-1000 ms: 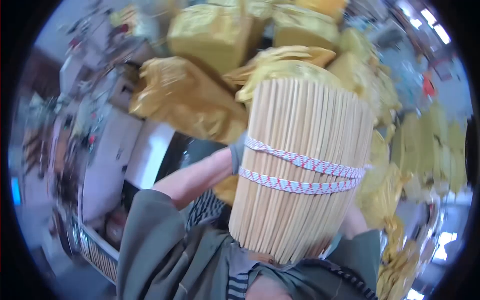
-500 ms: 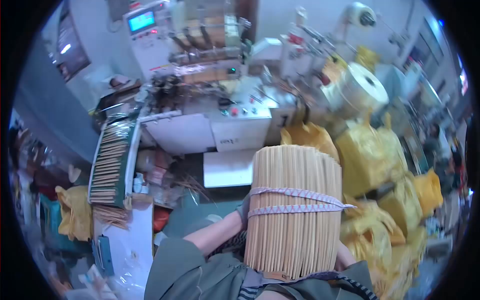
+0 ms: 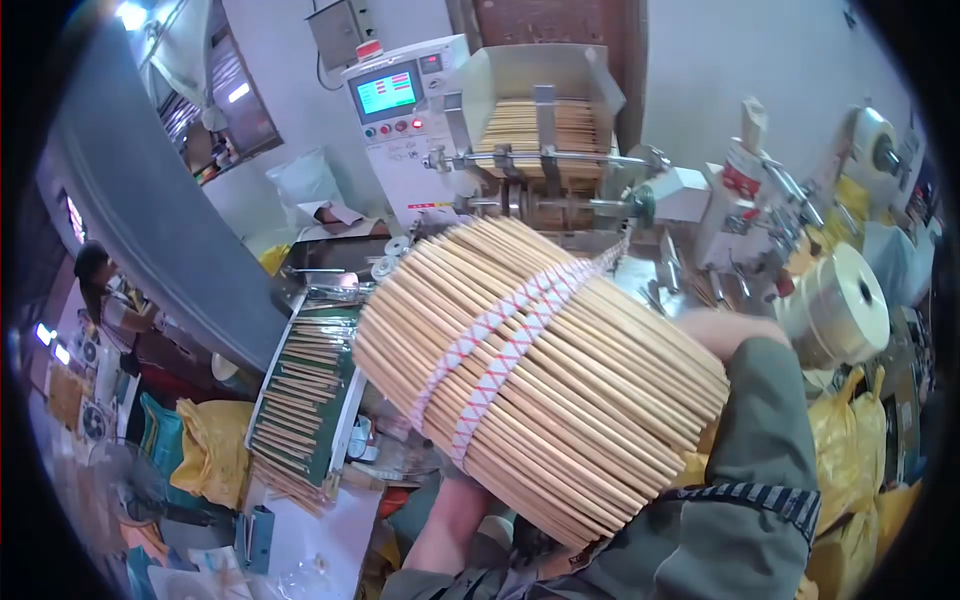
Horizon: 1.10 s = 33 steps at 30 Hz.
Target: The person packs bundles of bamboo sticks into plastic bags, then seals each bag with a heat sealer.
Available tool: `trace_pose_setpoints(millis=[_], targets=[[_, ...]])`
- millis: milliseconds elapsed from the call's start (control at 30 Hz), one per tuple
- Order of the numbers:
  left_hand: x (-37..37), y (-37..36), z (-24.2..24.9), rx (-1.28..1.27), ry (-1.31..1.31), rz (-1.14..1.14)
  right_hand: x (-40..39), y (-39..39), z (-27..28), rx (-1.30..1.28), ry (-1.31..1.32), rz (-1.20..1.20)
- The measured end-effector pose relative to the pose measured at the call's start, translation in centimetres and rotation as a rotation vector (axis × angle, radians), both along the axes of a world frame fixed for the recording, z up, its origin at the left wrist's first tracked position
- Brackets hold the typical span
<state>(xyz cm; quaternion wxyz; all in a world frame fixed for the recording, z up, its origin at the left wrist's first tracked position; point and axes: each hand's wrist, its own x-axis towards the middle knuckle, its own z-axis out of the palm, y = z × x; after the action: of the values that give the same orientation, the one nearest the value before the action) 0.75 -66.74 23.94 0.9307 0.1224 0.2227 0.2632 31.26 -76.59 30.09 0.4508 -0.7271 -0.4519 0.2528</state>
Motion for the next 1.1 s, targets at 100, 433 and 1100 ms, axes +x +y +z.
trace_pose_setpoints(millis=[100, 433, 1100], targets=[[4.2, 5.6, 3.7, 0.005, -0.022, 0.109, 6.6, 10.6, 5.2, 0.055, -0.081, 0.049], [23.0, 19.4, 22.1, -0.111, -0.079, 0.353, 27.3, 31.5, 28.1, 0.108, -0.442, -0.013], [48.6, 32.9, 11.4, -0.391, 0.750, 0.556, 47.3, 61.9, 7.6, -0.442, -0.594, 0.437]])
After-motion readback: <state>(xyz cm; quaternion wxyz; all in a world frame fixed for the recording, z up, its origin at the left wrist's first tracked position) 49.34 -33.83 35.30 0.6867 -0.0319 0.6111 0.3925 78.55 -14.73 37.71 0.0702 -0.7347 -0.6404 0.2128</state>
